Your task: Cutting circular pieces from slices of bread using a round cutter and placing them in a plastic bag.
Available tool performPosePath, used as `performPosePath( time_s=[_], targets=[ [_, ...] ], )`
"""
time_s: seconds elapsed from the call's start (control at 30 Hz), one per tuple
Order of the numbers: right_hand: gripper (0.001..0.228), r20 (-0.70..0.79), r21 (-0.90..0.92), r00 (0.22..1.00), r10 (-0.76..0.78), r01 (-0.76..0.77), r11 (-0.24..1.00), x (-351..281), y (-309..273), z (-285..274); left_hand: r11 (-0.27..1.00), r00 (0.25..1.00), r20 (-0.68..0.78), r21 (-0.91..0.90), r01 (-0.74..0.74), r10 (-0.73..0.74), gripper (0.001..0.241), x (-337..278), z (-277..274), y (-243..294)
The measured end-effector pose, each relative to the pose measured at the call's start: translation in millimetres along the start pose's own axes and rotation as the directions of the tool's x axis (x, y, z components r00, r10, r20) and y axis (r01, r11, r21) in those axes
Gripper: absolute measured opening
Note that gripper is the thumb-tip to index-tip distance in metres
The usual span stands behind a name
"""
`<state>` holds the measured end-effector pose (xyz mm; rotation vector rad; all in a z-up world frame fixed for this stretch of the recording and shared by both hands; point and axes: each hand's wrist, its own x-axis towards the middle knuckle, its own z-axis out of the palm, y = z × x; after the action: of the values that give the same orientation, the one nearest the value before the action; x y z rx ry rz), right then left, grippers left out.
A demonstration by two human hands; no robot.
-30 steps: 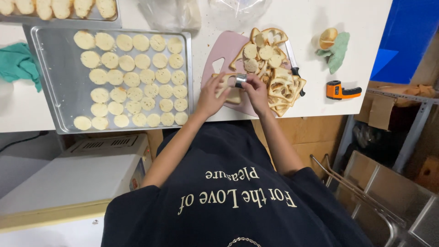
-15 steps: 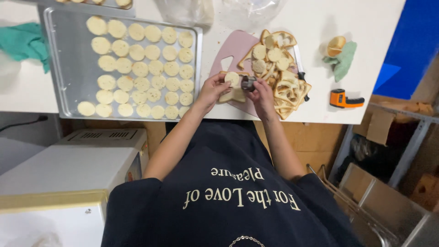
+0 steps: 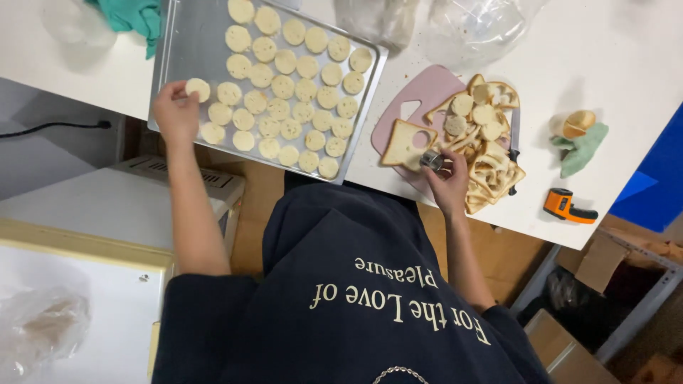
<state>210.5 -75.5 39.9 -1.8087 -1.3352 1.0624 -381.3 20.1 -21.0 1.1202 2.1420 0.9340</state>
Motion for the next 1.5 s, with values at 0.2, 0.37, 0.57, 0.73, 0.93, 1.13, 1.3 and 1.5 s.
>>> performPosePath(
  time_s=[0.2, 0.37, 0.57, 0.73, 0.93, 1.13, 1.3, 1.5],
  targets=[
    [0.052, -0.036, -0.118, 0.998, -0.045, 0.04, 0.992, -2, -14, 3, 0.975, 0.995, 0.084, 0.219, 0.032, -0.052, 0.029, 19, -22, -15],
    [0.054, -0.086, -0.195, 0.991, -0.099, 0.081, 0.978, -4, 2, -6, 0.923, 0.973, 0.193, 0.382, 0.044, -0.126, 0.025, 20, -30, -11],
    [0.055, -0.072, -0.258, 0.995, -0.075, 0.054, 0.965, -5, -1, -3, 0.832, 0.924, 0.107, 0.408, -0.377, 0.366, 0.03, -22, -16, 61],
    [0.057, 0.022, -0.362, 0.986, -0.168, 0.164, 0.917, -3, -28, 14, 0.955, 0.87, 0.399, -0.058, -0.291, 0.289, 0.033, -101, 76, 166],
    [0.057, 0.082, -0.378, 0.996, -0.029, 0.058, 0.924, 6, -42, 22, 0.788, 0.525, 0.677, -0.135, -0.601, 0.516, 0.031, -178, 179, 184],
    [0.058, 0.06, -0.407, 0.993, -0.102, 0.117, 0.906, 7, -40, 20, 0.657, 0.388, 0.681, -0.184, -0.731, 0.621, 0.051, -201, 218, 184],
    [0.058, 0.092, -0.392, 0.99, -0.111, 0.138, 0.909, 5, -38, 17, 0.624, 0.364, 0.707, -0.139, -0.769, 0.606, 0.057, -205, 226, 178],
    [0.083, 0.092, -0.377, 0.986, -0.136, 0.161, 0.912, 10, -53, 10, 0.623, 0.376, 0.697, -0.128, -0.772, 0.61, 0.061, -204, 226, 173]
  ],
)
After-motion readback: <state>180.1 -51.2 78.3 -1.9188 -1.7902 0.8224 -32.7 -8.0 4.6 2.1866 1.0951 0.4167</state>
